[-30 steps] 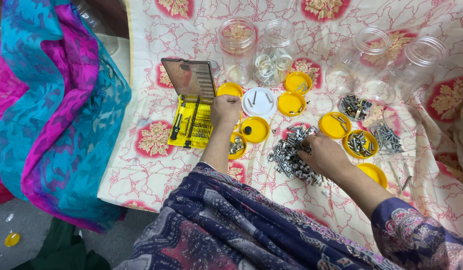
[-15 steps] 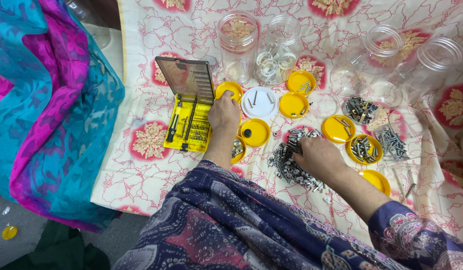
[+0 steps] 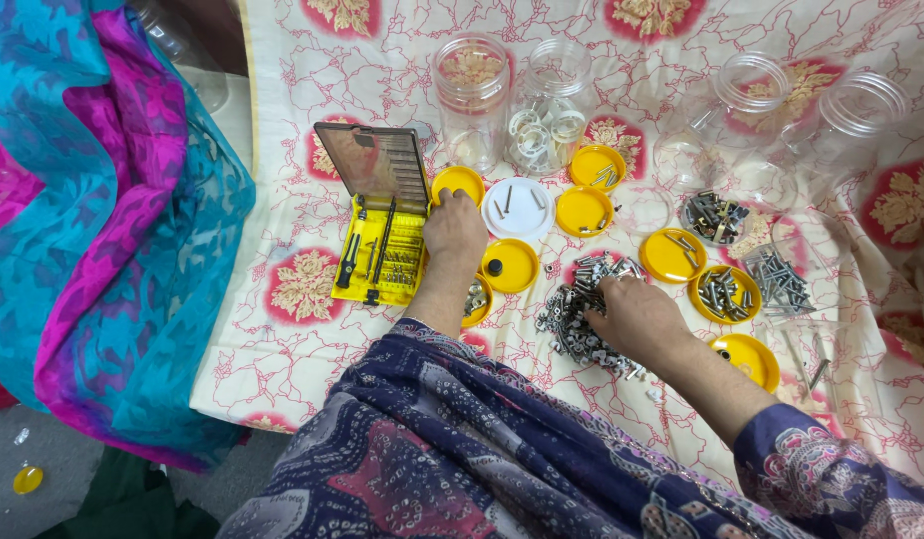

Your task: The person sorts a mixed pile of metal fasteners on a table, picking individual items and placing them into separate yellow plastic lids. A yellow toolbox and several clear jars are present on the table.

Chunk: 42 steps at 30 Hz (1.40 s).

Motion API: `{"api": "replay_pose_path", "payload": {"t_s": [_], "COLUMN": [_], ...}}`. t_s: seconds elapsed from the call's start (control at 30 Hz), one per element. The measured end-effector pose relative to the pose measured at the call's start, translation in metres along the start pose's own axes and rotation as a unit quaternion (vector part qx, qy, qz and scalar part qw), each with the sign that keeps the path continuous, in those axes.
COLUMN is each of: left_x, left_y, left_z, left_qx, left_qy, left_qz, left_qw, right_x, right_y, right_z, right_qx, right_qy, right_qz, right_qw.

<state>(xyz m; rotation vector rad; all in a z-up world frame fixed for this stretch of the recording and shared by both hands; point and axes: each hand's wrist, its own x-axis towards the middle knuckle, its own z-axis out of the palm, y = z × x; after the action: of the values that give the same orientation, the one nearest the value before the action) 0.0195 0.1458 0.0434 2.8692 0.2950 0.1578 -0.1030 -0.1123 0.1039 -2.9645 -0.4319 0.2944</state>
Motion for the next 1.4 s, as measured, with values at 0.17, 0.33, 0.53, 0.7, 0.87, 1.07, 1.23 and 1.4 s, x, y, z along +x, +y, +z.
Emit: {"api": "replay_pose_path", "payload": {"t_s": [0.17, 0.33, 0.53, 0.7, 0.87, 1.07, 1.23, 1.4], "left_x": [0.010, 0.016, 0.028, 0.039, 0.047, 0.056, 0.065, 0.068], "left_y": [-0.002, -0.003, 0.002, 0.006, 0.007, 0.003, 0.002, 0.001], "left_z": [0.006, 0.010, 0.005, -0.009, -0.013, -0.003, 0.021, 0.042], "left_qx": [0.026, 0.007, 0.010, 0.028, 0.052, 0.069, 0.117, 0.131], "left_qy": [-0.041, -0.032, -0.078, -0.087, -0.098, -0.086, -0.121, -0.101], "left_qz": [0.022, 0.032, 0.004, 0.013, 0.043, 0.084, 0.123, 0.141], "left_qw": [0.999, 0.999, 0.997, 0.996, 0.993, 0.990, 0.978, 0.976], "right_x": [-0.001, -0.002, -0.003, -0.001, -0.002, -0.002, 0.000, -0.003], "right_y": [-0.001, -0.003, -0.002, -0.001, 0.000, 0.001, 0.003, 0.003], "right_z": [0.000, -0.002, -0.003, -0.003, -0.003, 0.000, 0.002, 0.003], "right_qx": [0.002, 0.005, 0.010, 0.005, 0.004, 0.000, -0.005, -0.003], "right_qy": [-0.015, -0.023, -0.022, -0.030, -0.021, -0.005, 0.003, 0.016], "right_qz": [0.018, 0.026, 0.021, 0.018, 0.016, 0.004, -0.005, -0.008], "right_qw": [1.000, 0.999, 0.999, 0.999, 1.000, 1.000, 1.000, 1.000]}}
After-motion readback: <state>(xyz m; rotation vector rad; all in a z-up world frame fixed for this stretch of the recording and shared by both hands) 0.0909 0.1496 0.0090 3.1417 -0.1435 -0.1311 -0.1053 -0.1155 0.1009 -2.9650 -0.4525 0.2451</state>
